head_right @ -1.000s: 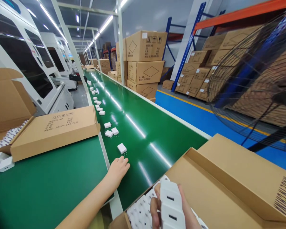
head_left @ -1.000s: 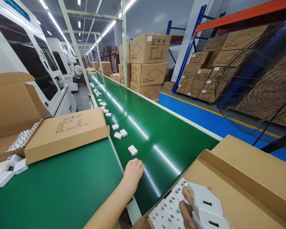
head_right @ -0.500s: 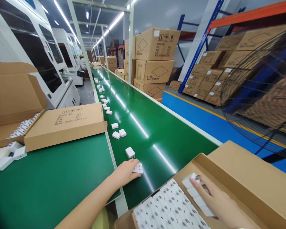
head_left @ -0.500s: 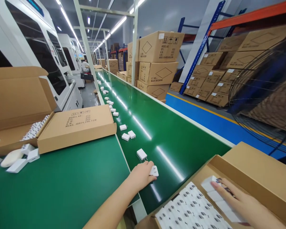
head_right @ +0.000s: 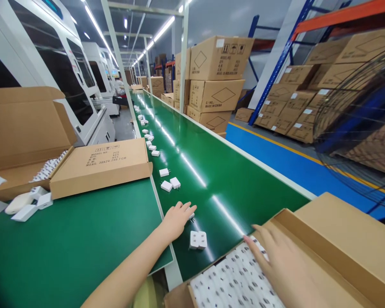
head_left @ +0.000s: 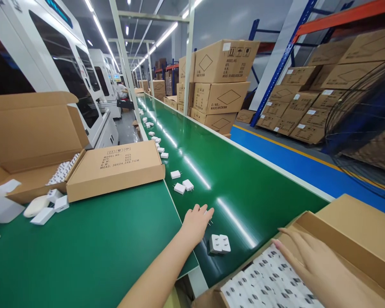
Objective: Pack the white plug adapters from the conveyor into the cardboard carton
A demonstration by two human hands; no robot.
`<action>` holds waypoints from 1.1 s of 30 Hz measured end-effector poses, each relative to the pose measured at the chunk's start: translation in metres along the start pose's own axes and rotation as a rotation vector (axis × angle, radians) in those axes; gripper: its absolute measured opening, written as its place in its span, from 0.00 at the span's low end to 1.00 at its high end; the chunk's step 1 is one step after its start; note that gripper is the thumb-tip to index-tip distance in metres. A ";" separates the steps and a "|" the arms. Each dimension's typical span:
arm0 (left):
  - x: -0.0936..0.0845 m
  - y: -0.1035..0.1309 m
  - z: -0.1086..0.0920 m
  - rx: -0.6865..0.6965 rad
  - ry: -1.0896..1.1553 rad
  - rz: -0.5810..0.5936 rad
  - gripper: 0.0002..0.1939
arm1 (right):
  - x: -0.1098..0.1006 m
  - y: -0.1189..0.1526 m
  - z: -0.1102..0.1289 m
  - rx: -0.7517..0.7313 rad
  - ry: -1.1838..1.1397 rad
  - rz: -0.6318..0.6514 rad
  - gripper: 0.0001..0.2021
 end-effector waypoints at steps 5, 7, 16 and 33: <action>0.000 -0.001 0.005 -0.045 -0.065 -0.004 0.15 | 0.027 -0.014 0.115 -0.250 0.066 0.340 0.17; -0.002 0.006 0.010 -0.095 0.003 0.015 0.14 | 0.047 -0.017 0.138 -0.279 0.094 0.432 0.22; 0.026 0.030 -0.014 -0.020 0.297 0.339 0.29 | 0.093 -0.023 0.144 -0.322 0.042 0.610 0.27; -0.029 0.012 0.050 -0.260 0.260 -0.144 0.15 | 0.048 -0.028 0.140 -0.231 -0.366 0.520 0.17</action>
Point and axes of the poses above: each hand's wrist, its own y-axis away from the middle knuckle, its own x-axis out of the palm, z = x × y, the point moved 10 cm from there along -y, towards the middle knuckle, and after that the axes turned 14 degrees about y, right-handed, at the moved point
